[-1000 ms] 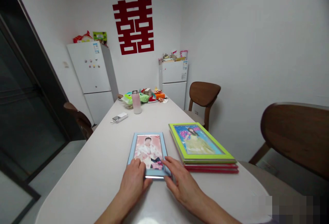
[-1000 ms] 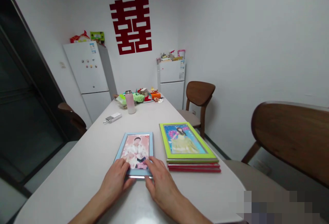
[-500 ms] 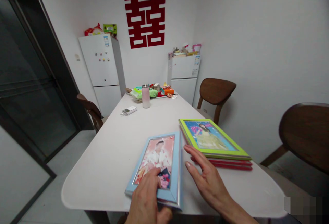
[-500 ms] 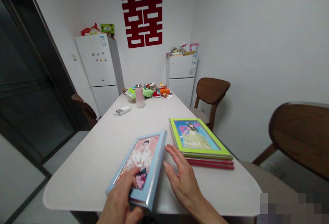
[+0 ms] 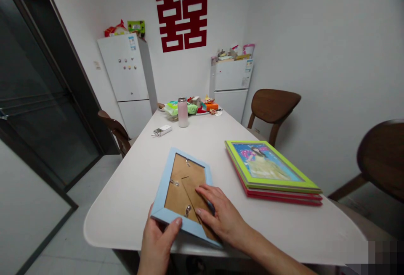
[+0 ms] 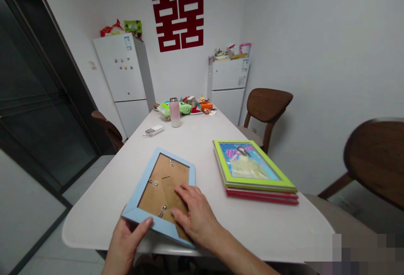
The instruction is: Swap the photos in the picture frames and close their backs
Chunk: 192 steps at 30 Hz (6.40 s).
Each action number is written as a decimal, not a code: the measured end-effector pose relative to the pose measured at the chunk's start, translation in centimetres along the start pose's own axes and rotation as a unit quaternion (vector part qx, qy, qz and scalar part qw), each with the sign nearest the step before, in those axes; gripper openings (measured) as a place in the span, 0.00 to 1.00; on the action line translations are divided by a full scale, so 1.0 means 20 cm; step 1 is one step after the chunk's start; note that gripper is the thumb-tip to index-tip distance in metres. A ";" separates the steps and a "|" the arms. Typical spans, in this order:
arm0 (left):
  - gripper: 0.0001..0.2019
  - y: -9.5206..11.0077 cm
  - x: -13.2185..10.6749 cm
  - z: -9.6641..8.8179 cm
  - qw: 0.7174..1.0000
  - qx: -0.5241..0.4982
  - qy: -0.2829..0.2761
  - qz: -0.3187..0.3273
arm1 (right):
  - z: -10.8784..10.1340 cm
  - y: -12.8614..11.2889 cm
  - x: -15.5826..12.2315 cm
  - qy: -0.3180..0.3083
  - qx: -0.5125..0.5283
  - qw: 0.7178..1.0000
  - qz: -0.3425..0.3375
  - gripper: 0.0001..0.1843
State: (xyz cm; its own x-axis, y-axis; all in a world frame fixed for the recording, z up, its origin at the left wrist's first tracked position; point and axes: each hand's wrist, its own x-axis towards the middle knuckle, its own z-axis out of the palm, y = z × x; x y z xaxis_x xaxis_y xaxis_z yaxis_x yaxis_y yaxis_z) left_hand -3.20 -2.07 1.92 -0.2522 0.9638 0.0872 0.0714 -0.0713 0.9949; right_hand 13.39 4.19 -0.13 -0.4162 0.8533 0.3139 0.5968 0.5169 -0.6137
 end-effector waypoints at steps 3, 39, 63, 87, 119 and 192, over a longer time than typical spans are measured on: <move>0.24 -0.06 0.00 -0.04 0.998 0.058 -0.003 -0.010 | -0.02 0.00 -0.02 -0.028 -0.041 0.999 0.008 0.28; 0.08 -0.13 0.07 -0.02 0.906 0.324 -0.177 0.207 | -0.12 0.02 0.01 -0.043 -0.216 0.975 0.008 0.18; 0.10 -0.17 0.06 -0.02 0.904 0.334 -0.171 0.206 | -0.04 -0.04 0.15 -0.143 -0.080 0.980 -0.110 0.11; 0.09 -0.10 0.09 -0.02 0.905 0.328 -0.220 0.160 | 0.13 0.21 0.50 0.000 -0.231 0.969 0.082 0.14; 0.17 -0.07 0.25 -0.15 0.989 -0.092 -0.053 -0.106 | -0.14 -0.08 0.07 0.021 -0.069 0.997 0.023 0.18; 0.29 -0.15 0.10 -0.11 0.867 0.430 -0.109 0.228 | 0.14 -0.18 0.27 -0.069 0.443 0.869 0.211 0.22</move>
State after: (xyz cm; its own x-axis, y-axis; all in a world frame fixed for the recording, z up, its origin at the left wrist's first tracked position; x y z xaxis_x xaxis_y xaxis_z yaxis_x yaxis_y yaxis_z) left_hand -6.03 -0.54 -0.71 0.1729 0.9183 0.3562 0.8319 -0.3298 0.4463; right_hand 7.14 6.71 1.74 -0.4030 0.9065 -0.1256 -0.0205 -0.1462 -0.9890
